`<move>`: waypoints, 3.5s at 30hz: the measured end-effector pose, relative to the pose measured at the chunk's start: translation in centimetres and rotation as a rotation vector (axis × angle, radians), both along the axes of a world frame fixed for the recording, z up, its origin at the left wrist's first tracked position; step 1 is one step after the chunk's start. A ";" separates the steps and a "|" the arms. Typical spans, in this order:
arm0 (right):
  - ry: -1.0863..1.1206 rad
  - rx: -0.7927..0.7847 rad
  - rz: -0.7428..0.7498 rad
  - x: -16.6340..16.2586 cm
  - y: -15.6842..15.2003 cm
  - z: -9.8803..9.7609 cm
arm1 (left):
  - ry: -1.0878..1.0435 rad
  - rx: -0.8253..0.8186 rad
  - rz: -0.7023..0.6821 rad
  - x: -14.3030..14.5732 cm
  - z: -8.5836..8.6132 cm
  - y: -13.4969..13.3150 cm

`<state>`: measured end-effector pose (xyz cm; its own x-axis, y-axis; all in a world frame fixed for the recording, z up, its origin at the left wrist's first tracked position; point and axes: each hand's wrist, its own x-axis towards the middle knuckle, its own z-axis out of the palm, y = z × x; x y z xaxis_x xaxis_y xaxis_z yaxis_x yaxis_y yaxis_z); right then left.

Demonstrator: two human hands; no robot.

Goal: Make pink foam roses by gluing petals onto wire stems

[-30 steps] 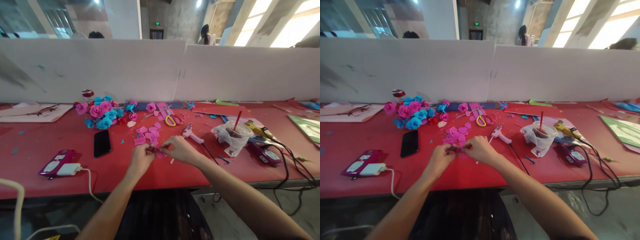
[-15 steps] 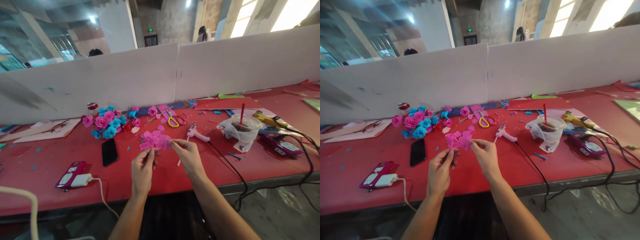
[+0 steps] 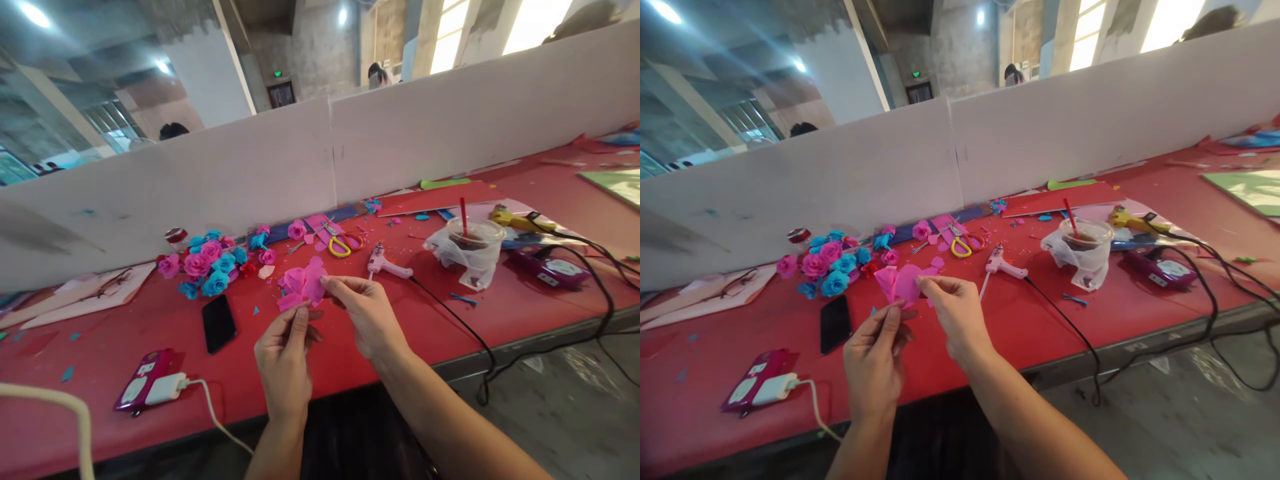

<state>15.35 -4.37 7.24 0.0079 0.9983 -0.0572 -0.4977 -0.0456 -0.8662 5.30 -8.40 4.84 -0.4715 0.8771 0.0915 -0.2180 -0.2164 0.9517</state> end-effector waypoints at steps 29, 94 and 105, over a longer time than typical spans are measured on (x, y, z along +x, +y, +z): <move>-0.189 0.110 0.064 -1.7 -1.7 -0.7 | -0.166 0.025 0.165 -0.2 -3.6 -0.8; -0.107 0.214 0.135 0.1 -3.0 -3.6 | 0.450 0.079 0.382 0.6 -5.1 -2.9; -0.065 0.245 0.191 0.0 -3.3 -5.6 | 0.549 0.250 0.336 1.1 -4.8 -2.7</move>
<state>15.33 -7.66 1.67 -0.1854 0.9661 0.1798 -0.4433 0.0811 -0.8927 6.37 -11.10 0.07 -0.5411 0.6131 0.5756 0.3986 -0.4156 0.8175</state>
